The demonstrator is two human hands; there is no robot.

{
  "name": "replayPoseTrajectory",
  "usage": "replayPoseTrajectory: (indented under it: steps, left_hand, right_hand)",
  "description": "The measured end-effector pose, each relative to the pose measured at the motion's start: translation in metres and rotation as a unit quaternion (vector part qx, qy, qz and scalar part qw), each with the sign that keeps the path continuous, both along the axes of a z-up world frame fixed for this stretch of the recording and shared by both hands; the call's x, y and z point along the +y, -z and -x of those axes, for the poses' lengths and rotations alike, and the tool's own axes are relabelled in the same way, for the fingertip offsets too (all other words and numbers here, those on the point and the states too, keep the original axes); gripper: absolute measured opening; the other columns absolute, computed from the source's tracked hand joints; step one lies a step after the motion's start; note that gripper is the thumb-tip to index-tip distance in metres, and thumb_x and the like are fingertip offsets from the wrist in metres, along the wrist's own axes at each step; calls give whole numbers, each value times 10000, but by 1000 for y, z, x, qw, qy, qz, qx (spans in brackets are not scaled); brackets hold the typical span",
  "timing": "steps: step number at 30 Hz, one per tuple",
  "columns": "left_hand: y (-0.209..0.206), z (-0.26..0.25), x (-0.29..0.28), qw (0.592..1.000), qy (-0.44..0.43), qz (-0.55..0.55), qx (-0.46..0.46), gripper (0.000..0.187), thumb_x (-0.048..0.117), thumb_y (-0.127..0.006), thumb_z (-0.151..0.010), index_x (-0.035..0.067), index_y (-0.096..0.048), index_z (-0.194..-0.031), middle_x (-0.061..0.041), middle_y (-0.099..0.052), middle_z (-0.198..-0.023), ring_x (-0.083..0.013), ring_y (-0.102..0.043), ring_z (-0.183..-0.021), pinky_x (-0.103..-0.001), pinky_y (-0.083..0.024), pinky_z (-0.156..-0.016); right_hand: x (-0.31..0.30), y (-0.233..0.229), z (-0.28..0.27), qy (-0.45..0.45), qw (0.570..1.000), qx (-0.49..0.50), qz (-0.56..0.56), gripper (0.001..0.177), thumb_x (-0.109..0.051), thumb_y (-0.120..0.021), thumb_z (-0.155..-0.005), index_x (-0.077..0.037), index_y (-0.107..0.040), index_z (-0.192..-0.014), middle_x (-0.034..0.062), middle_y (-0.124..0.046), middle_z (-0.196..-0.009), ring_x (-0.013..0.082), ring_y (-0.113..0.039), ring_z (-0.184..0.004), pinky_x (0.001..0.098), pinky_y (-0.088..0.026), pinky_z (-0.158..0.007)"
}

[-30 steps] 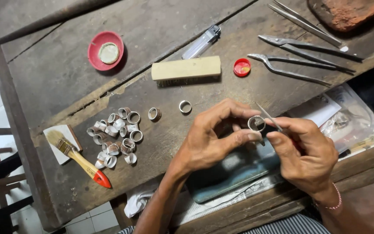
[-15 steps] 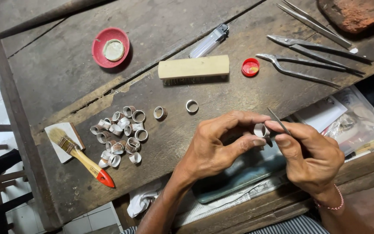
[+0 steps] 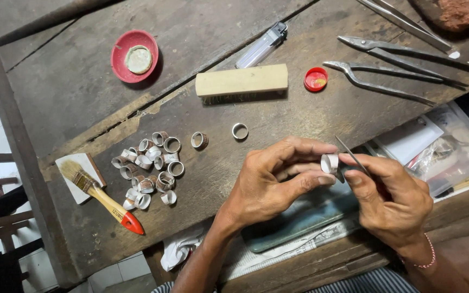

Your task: Filing and smoothing the edges of silver ring bands at a jewelry workbench.

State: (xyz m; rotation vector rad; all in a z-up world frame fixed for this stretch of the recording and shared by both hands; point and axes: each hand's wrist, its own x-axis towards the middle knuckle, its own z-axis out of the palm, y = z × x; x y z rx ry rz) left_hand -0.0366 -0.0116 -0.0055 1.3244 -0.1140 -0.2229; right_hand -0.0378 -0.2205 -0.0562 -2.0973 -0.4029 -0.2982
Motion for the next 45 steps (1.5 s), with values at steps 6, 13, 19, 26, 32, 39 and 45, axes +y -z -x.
replayPoseTrajectory:
  steps: [6,13,19,26,32,39,45]
  left_hand:
    - [2,0,1,997,10,-49,-57,295,96,-689,-989,17,-651,-1271,-135,-697,-1236,-183,-716,-1100,-281,-621,-1032]
    - [2,-2,3,981,10,-121,-152,214,124,-664,-1024,57,-659,-1227,-103,-720,-1255,-231,-698,-1239,-344,-563,-1137]
    - [4,0,1,986,15,-84,-141,268,90,-724,-977,39,-638,-1226,-140,-695,-1286,-233,-682,-1261,-328,-585,-1135]
    - [-1,1,-1,997,17,-31,-63,326,29,-690,-990,-1,-620,-1307,-138,-669,-1297,-209,-708,-1152,-305,-607,-1104]
    - [0,1,-1,998,16,-18,-61,323,23,-687,-984,-29,-608,-1293,-152,-661,-1309,-231,-711,-1156,-327,-617,-1106]
    - [6,1,-1,997,19,-12,-80,260,34,-700,-974,-14,-620,-1217,-199,-642,-1316,-238,-677,-1190,-331,-614,-1096]
    - [4,2,-1,997,16,3,-69,275,-5,-723,-945,-21,-618,-1199,-200,-641,-1309,-242,-688,-1168,-340,-620,-1105]
  right_hand:
    - [-2,1,-3,-33,999,-31,-16,248,-167,-679,-967,38,-678,-1107,132,-760,-1049,171,-715,-781,260,-532,-694]
    - [-3,8,-1,-26,999,-28,-6,205,-165,-752,-935,-16,-708,-1069,90,-756,-986,94,-591,-601,235,-461,-594]
    - [-4,11,2,-24,1000,-19,4,170,-131,-746,-947,-11,-713,-1063,120,-748,-965,148,-635,-662,270,-494,-671]
    - [-5,13,2,-22,999,-15,22,147,-79,-770,-952,-39,-709,-1080,115,-752,-990,162,-652,-687,285,-493,-684]
    - [-5,13,2,-29,999,-13,12,156,-59,-766,-952,-21,-702,-1089,128,-749,-994,166,-672,-723,280,-504,-700]
    - [-3,8,0,-45,999,-24,-4,168,-74,-741,-953,24,-699,-1082,152,-746,-993,173,-685,-748,272,-517,-694]
    - [-4,10,0,-54,998,-18,-2,223,-154,-697,-966,21,-684,-1104,125,-740,-997,160,-677,-738,269,-525,-686]
